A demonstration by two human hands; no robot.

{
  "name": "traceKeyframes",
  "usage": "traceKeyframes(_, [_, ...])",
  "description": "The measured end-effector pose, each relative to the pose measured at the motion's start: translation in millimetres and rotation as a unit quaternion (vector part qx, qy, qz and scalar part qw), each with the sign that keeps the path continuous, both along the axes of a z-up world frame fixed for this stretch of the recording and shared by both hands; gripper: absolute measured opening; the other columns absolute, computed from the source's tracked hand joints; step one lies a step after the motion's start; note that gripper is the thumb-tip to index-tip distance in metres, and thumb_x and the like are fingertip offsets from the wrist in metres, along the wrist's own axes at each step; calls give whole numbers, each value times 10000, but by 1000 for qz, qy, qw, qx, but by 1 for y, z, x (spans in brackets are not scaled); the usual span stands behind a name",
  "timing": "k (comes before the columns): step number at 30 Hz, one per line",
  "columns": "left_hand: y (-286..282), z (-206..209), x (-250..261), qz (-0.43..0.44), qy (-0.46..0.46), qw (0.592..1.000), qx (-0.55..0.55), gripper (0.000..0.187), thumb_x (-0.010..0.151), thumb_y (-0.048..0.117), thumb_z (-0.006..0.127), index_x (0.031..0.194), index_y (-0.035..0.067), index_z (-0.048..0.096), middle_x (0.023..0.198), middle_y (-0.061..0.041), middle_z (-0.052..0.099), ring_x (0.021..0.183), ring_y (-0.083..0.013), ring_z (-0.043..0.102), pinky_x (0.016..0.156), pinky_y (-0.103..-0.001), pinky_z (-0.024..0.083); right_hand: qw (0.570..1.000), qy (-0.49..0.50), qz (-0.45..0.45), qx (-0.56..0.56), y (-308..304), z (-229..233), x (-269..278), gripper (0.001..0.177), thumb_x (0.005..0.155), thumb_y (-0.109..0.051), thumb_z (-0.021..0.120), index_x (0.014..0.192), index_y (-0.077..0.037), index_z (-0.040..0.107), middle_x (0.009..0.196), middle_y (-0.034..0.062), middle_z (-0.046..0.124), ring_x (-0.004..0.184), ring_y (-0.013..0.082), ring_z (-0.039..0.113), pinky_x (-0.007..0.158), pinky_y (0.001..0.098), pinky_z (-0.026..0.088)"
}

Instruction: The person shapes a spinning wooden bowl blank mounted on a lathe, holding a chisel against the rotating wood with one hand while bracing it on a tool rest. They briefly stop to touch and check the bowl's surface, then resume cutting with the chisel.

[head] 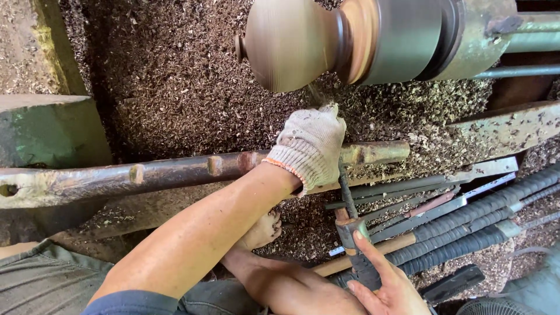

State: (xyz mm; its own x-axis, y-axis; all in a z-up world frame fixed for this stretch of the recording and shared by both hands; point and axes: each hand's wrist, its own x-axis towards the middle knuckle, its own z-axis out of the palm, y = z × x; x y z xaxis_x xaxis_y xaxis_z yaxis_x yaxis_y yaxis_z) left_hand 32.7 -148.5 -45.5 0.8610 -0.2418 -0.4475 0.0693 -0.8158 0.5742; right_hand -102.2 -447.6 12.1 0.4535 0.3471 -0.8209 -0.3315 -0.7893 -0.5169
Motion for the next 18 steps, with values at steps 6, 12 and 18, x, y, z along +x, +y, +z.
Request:
traceKeyframes(6, [-1, -4, 1, -8, -18, 1000, -5, 336, 628, 155, 777, 934, 27, 721, 1035, -221, 651, 932, -383, 694, 820, -461, 574, 1000, -22, -12, 16, -1, -6, -14, 921, 799, -92, 787, 1601, -133, 337, 1540, 169, 536, 1398, 223, 499, 1020, 339, 497])
traceKeyframes(12, [3, 4, 4, -15, -3, 1000, -17, 353, 621, 172, 806, 927, 25, 710, 1042, -218, 613, 918, -378, 678, 811, -464, 567, 996, -44, -28, 69, 5, -13, -22, 873, 799, -43, 790, 1545, -58, 337, 1559, 194, 478, 1460, 251, 408, 1109, 367, 380])
traceKeyframes(18, [4, 7, 4, -36, -17, 999, -15, 406, 616, 202, 831, 953, 21, 696, 1082, -223, 589, 927, -379, 664, 821, -476, 558, 993, -45, -70, 78, 12, -16, -33, 860, 808, -23, 779, 1537, -6, 323, 1592, 193, 423, 1484, 259, 357, 1125, 374, 356])
